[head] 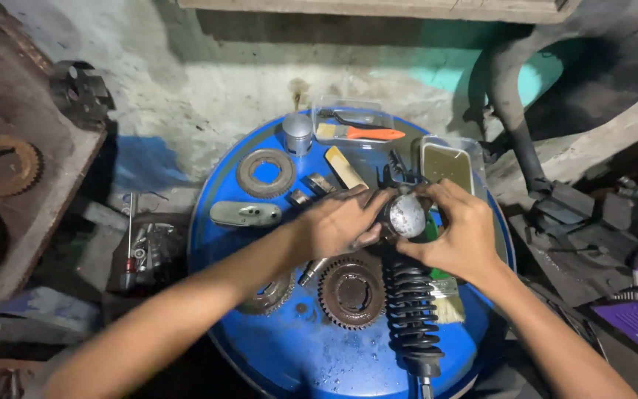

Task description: Cleaning a motorcycle engine piston using a brush and solvent on a makeshift workbench.

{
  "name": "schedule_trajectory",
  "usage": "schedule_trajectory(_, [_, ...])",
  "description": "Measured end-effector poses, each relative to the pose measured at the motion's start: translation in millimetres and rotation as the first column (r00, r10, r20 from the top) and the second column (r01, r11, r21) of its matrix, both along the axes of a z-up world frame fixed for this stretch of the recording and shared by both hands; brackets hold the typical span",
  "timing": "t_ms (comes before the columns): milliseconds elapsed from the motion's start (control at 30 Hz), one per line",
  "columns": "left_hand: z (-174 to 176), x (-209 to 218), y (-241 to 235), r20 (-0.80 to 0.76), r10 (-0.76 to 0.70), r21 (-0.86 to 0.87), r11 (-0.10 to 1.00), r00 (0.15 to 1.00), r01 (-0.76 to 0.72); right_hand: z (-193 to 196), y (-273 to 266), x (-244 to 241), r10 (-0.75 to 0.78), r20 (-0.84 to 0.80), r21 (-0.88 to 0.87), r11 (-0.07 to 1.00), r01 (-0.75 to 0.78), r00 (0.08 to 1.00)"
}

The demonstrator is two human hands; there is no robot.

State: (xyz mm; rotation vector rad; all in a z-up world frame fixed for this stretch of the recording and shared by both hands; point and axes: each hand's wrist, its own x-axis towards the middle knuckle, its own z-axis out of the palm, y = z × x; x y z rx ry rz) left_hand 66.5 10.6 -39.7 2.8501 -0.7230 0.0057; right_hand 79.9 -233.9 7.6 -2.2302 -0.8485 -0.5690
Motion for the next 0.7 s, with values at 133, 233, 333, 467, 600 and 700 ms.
schedule_trajectory(133, [6, 8, 9, -0.086, -0.077, 0.096, 0.992, 0.993, 0.085, 3, 11, -11, 0.047, -0.034, 0.029, 0.999, -0.046, 0.998])
schedule_trajectory(233, [-6, 10, 13, -0.106, -0.110, 0.137, 0.983, 0.988, 0.124, 1, 15, -16, 0.055, -0.057, 0.048, 0.998, -0.052, 0.997])
schedule_trajectory(333, [-12, -4, 19, -0.114, -0.141, 0.132, 0.979, 0.983, 0.156, -6, 16, -19, 0.048, -0.109, 0.048, 0.998, -0.043, 0.993])
schedule_trajectory(467, [-5, -9, 26, -0.108, -0.159, 0.117, 0.978, 0.981, 0.171, -14, 17, -16, 0.043, -0.158, 0.036, 0.999, -0.038, 0.986])
schedule_trajectory(600, [4, -4, 32, -0.112, -0.183, 0.132, 0.971, 0.977, 0.197, -11, 24, -18, 0.033, -0.176, 0.059, 0.998, -0.023, 0.984])
schedule_trajectory(700, [33, -7, 29, -0.159, -0.142, 0.106, 0.981, 0.977, 0.160, -8, 24, -18, 0.034, -0.188, 0.070, 0.997, -0.021, 0.982])
